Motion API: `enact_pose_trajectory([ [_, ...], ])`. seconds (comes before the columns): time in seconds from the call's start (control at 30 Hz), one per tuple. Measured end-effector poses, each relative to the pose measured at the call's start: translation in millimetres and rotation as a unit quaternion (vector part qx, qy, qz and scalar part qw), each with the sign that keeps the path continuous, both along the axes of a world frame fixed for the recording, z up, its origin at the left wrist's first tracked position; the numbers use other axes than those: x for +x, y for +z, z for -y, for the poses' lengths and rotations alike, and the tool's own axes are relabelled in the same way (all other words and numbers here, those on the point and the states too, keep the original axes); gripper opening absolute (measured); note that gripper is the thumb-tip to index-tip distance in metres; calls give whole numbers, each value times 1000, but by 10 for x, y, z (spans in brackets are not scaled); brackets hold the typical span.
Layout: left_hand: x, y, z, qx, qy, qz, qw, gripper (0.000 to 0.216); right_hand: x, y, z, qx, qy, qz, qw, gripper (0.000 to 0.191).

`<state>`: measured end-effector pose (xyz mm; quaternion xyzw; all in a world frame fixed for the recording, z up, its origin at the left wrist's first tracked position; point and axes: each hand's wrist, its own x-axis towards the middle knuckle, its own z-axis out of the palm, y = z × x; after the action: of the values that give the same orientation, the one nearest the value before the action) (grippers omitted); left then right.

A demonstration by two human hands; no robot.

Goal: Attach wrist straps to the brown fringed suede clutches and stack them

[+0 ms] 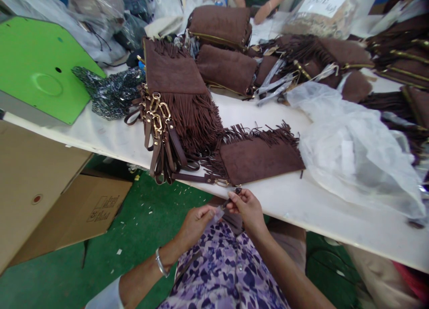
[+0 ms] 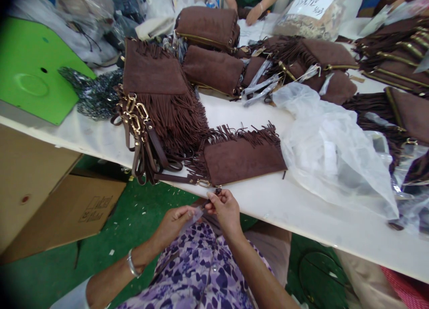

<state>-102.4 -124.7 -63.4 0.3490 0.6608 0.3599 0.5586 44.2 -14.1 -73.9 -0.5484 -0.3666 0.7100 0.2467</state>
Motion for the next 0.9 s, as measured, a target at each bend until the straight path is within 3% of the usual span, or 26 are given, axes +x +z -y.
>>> enact_pose_trajectory([
  [0.37,44,-55,-13,13,26,-12,1000,40,22,11,0,1,11,1,1000,47],
  [0.73,146,38,-74,78,8,-89,993,30,18,-15,8,4,11,-2,1000,46],
  [0.9,161,36,-52,84,37,-128,987,29,15,-13,14,13,-1,-1,1000,44],
])
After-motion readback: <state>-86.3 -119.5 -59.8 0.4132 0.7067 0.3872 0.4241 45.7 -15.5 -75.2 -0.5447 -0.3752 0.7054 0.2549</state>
